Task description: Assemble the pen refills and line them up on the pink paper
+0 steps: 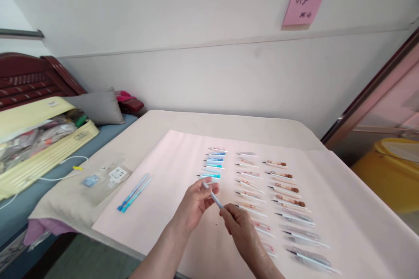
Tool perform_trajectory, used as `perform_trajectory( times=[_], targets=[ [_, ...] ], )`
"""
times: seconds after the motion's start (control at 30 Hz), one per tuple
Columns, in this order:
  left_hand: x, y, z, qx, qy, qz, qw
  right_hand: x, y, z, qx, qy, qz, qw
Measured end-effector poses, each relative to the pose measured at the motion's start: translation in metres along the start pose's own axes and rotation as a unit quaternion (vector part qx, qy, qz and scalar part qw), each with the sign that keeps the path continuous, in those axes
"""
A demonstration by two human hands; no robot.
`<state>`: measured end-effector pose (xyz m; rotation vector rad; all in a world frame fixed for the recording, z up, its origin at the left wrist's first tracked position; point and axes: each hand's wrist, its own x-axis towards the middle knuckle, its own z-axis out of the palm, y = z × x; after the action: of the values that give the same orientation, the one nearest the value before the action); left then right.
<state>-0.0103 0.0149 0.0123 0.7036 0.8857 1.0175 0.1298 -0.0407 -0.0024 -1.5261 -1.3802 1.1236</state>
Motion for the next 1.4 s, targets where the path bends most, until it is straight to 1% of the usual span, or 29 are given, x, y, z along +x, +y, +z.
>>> perform_trajectory(
  times=[0.03, 0.07, 0.17, 0.23, 0.33, 0.4, 0.43, 0.5, 0.57, 0.67, 0.8, 0.87, 1.0, 1.07, 1.13, 1.23, 1.3, 1.4],
  targets=[
    [0.000, 0.001, 0.000, -0.015, -0.011, 0.001, 1.000, 0.000, 0.000, 0.000, -0.001, 0.000, -0.001, 1.000],
    [0.000, 0.001, -0.001, -0.006, -0.007, 0.003, 1.000, 0.001, 0.000, -0.001, -0.003, -0.002, -0.002, 1.000],
    [0.003, 0.001, -0.005, 0.085, 0.063, 0.025, 0.994, 0.000, 0.000, 0.000, -0.013, -0.009, -0.005, 1.000],
    [0.006, 0.001, -0.010, 0.099, 0.107, 0.046, 0.988, -0.001, -0.001, 0.001, -0.018, -0.009, -0.005, 1.000],
    [0.011, 0.004, -0.022, 0.027, 0.160, 0.065, 0.985, 0.001, -0.001, -0.003, -0.018, 0.000, -0.002, 1.000],
    [0.014, 0.008, -0.030, -0.015, 0.189, 0.057, 0.980, 0.003, 0.000, -0.007, -0.007, 0.010, 0.015, 1.000],
    [0.015, 0.009, -0.033, -0.027, 0.194, 0.047, 0.979, 0.005, 0.001, -0.009, 0.003, 0.013, 0.027, 1.000],
    [0.017, 0.009, -0.035, -0.040, 0.184, 0.027, 0.982, 0.007, 0.003, -0.012, 0.030, 0.016, 0.051, 0.998],
    [0.017, 0.006, -0.032, -0.046, 0.163, 0.006, 0.986, 0.009, 0.003, -0.014, 0.064, 0.018, 0.070, 0.995],
    [0.014, -0.003, -0.021, -0.039, 0.133, -0.008, 0.990, 0.008, 0.001, -0.011, 0.103, 0.020, 0.080, 0.991],
    [0.009, -0.012, -0.008, -0.011, 0.102, -0.003, 0.995, 0.006, 0.000, -0.007, 0.141, 0.000, 0.078, 0.987],
    [0.009, -0.012, -0.009, -0.021, 0.112, 0.008, 0.993, 0.007, 0.000, -0.009, 0.150, -0.001, 0.082, 0.985],
    [0.015, -0.003, -0.023, -0.078, 0.186, 0.031, 0.979, 0.009, -0.007, -0.024, 0.184, 0.002, 0.105, 0.977],
    [0.018, 0.003, -0.031, -0.100, 0.209, 0.036, 0.972, 0.009, -0.012, -0.034, 0.217, 0.006, 0.110, 0.970],
    [0.020, 0.006, -0.034, -0.114, 0.218, 0.030, 0.969, 0.007, -0.016, -0.042, 0.245, 0.015, 0.108, 0.963],
    [0.019, 0.005, -0.031, -0.123, 0.219, 0.008, 0.968, 0.005, -0.019, -0.045, 0.267, 0.032, 0.106, 0.957],
    [0.017, 0.000, -0.024, -0.118, 0.194, -0.004, 0.974, 0.005, -0.018, -0.042, 0.274, 0.043, 0.104, 0.955],
    [0.011, -0.012, -0.011, -0.092, 0.121, -0.034, 0.988, 0.007, -0.014, -0.031, 0.273, 0.044, 0.097, 0.956]
  ],
)
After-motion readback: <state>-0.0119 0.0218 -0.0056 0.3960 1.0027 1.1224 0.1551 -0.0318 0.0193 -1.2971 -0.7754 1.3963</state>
